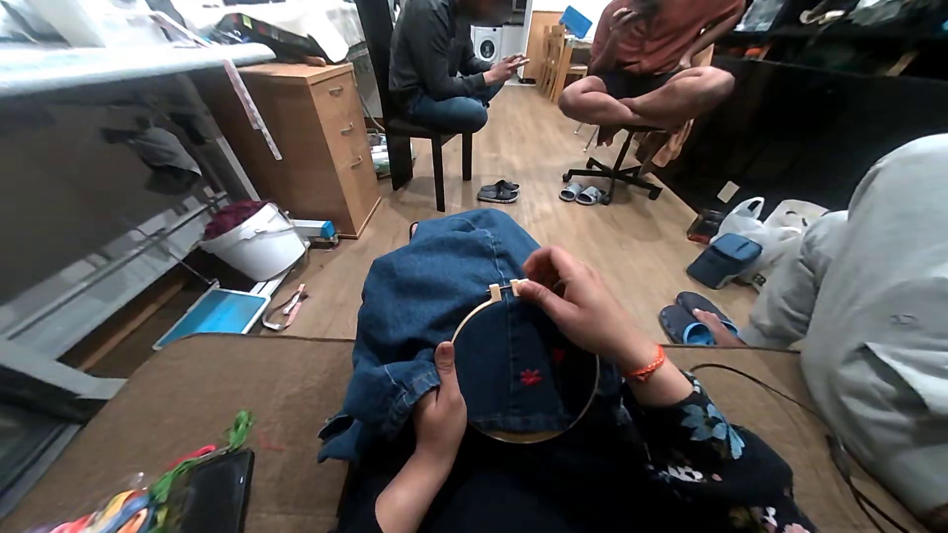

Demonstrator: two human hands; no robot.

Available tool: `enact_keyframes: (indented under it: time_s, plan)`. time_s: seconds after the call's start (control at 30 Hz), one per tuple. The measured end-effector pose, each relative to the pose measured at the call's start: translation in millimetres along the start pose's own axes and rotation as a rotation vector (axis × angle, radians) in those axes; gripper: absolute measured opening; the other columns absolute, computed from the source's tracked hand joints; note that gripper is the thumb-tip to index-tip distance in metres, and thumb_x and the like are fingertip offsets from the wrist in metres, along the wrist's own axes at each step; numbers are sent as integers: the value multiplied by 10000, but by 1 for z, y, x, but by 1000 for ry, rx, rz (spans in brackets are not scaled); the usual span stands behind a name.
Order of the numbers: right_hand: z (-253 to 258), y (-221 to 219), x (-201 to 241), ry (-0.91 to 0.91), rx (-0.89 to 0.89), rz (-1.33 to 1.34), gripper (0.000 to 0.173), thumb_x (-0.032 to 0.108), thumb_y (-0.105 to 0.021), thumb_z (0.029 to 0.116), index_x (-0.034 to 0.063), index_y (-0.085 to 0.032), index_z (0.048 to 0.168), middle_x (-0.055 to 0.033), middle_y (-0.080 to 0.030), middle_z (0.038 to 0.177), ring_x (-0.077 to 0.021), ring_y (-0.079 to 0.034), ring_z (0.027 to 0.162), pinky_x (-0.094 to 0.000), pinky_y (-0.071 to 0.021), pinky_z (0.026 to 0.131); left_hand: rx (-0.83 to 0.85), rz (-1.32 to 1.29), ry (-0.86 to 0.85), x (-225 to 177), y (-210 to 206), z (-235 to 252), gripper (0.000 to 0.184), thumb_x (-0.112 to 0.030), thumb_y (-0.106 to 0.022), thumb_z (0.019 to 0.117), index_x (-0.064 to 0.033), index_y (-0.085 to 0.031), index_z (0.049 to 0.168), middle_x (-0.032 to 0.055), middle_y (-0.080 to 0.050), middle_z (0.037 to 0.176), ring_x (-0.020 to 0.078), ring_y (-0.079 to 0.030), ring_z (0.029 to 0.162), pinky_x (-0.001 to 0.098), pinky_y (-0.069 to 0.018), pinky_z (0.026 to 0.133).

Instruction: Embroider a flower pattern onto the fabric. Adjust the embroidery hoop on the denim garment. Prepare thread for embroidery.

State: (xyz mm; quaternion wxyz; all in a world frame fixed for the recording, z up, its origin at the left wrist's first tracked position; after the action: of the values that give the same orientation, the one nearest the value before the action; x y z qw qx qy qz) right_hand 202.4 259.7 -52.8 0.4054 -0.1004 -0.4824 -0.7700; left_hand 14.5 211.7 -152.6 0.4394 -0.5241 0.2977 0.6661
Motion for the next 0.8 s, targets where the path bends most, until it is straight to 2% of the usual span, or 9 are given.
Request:
enact_keyframes:
  time_s: [0.1, 0.2, 0.27, 0.4, 0.47, 0.57, 0.63, 0.7, 0.8]
  plan:
    - [-7, -2, 7, -40, -61, -66, 121, 205, -619, 1015, 102, -646, 956, -24, -628, 812, -123, -605, 660, -315, -504, 576, -12, -23, -21, 0, -2, -1, 291, -137, -548, 1048, 130, -660, 1082, 37, -719, 978, -100, -632, 999, 106, -482, 954]
    - [5, -13, 11, -65, -98, -204, 349, 241, -512, 1068, 75, -630, 785, -37, -559, 711, -171, -591, 671, -361, -479, 600, -7, -1, -5, 1, -1, -1, 297, -148, -538, 1055, 121, -663, 1078, 36, -717, 973, -93, -636, 994, 111, -487, 945]
    - [9, -11, 8, -52, -94, -201, 420, 280, -453, 1089, 99, -575, 730, -9, -501, 665, -135, -542, 634, -323, -433, 574, 1, 7, 4, 1, -1, -1, 302, -154, -539, 1055, 117, -668, 1076, 39, -718, 967, -86, -641, 984, 117, -491, 941]
    - [1, 2, 0, 21, 12, -27, 201, 232, -540, 1053, 69, -657, 1044, -26, -642, 869, -99, -627, 756, -290, -537, 677, -3, -50, -4, 1, -1, -1, 288, -136, -534, 1053, 120, -667, 1069, 32, -724, 973, -88, -645, 989, 121, -499, 947]
    - [0, 0, 1, 21, -17, -62, 130, 169, -608, 1007, 67, -681, 973, -38, -639, 887, -125, -626, 795, -311, -528, 708, -5, -57, -6, 1, -2, -2, 289, -126, -529, 1054, 130, -663, 1068, 31, -723, 979, -93, -640, 996, 120, -492, 953]
    - [6, -10, 7, -12, -78, -171, 295, 198, -532, 1049, 68, -644, 809, -32, -563, 752, -148, -586, 711, -324, -479, 636, -7, -66, 20, 0, -2, -3, 297, -141, -512, 1065, 117, -660, 1074, 14, -724, 969, -97, -646, 986, 121, -504, 943]
    - [7, -12, 8, -32, -56, -192, 345, 227, -503, 1070, 69, -636, 794, -36, -551, 729, -156, -584, 694, -337, -475, 617, -6, -69, 25, 1, -1, -3, 308, -156, -510, 1068, 114, -657, 1086, 13, -724, 973, -94, -647, 992, 125, -506, 944]
    - [6, -5, 6, -27, -22, -120, 301, 231, -523, 1067, 72, -659, 850, -26, -584, 759, -127, -591, 709, -312, -481, 639, 0, -82, 15, 2, -1, -2, 313, -158, -512, 1065, 122, -649, 1097, 17, -721, 988, -87, -647, 999, 129, -507, 949]
    - [2, 0, -1, 27, 8, -8, 179, 206, -629, 1009, 54, -661, 1098, -46, -661, 886, -126, -644, 760, -310, -560, 679, -2, -103, 7, 2, -2, -1, 295, -152, -518, 1062, 110, -651, 1090, 1, -724, 967, -86, -653, 984, 129, -515, 940]
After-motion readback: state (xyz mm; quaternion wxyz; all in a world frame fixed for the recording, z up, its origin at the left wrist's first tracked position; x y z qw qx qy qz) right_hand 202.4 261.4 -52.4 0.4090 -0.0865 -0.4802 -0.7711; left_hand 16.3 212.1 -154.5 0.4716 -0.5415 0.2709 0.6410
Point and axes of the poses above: each hand's wrist, its own z-axis towards the middle knuckle, its own y-axis out of the back of the hand, x = y × z, the point moved 3 cm from there along z, towards the middle knuckle
